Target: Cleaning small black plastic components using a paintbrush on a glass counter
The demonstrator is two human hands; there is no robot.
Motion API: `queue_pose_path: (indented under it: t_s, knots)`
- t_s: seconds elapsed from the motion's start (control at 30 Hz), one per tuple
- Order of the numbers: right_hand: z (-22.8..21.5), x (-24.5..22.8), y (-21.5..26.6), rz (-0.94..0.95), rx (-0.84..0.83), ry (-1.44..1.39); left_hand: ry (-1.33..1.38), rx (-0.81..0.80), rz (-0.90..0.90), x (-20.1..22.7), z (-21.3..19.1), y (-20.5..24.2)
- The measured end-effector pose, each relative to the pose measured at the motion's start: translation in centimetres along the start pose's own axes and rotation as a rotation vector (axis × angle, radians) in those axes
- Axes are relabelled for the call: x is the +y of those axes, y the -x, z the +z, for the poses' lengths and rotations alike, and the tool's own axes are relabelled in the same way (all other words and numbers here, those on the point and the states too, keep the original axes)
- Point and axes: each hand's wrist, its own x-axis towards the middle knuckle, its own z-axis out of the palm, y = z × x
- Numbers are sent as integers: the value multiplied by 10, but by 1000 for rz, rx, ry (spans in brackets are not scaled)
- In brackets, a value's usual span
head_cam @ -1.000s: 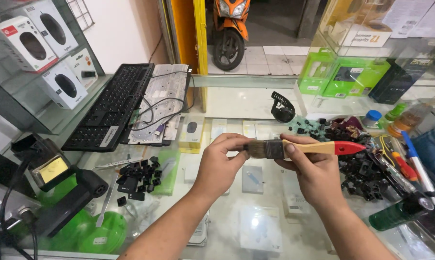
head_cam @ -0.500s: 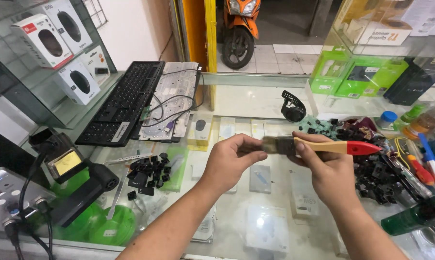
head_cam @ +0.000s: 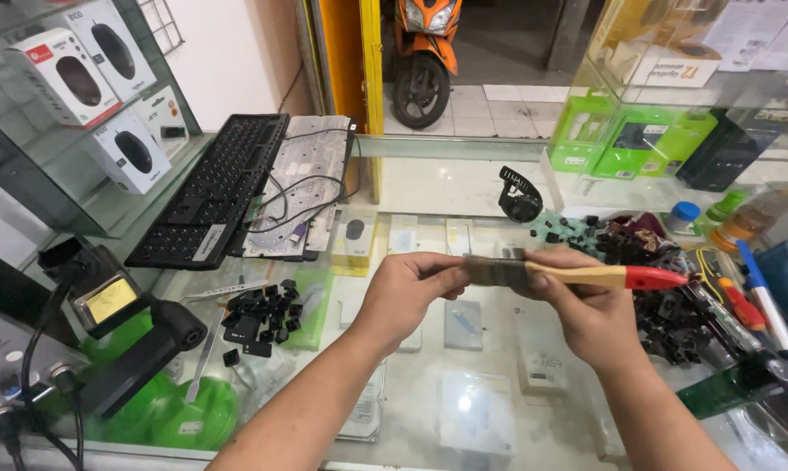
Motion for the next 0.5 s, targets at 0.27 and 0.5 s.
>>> queue_pose_path:
  t_s: [0.27, 0.5]
  knots:
    - [-1, -4, -4, -149, -43, 41, 196, -6, -9, -6, 3, -3]
    - [-8, -8, -3, -209, -9, 51, 235, -51, -4, -13, 3, -5]
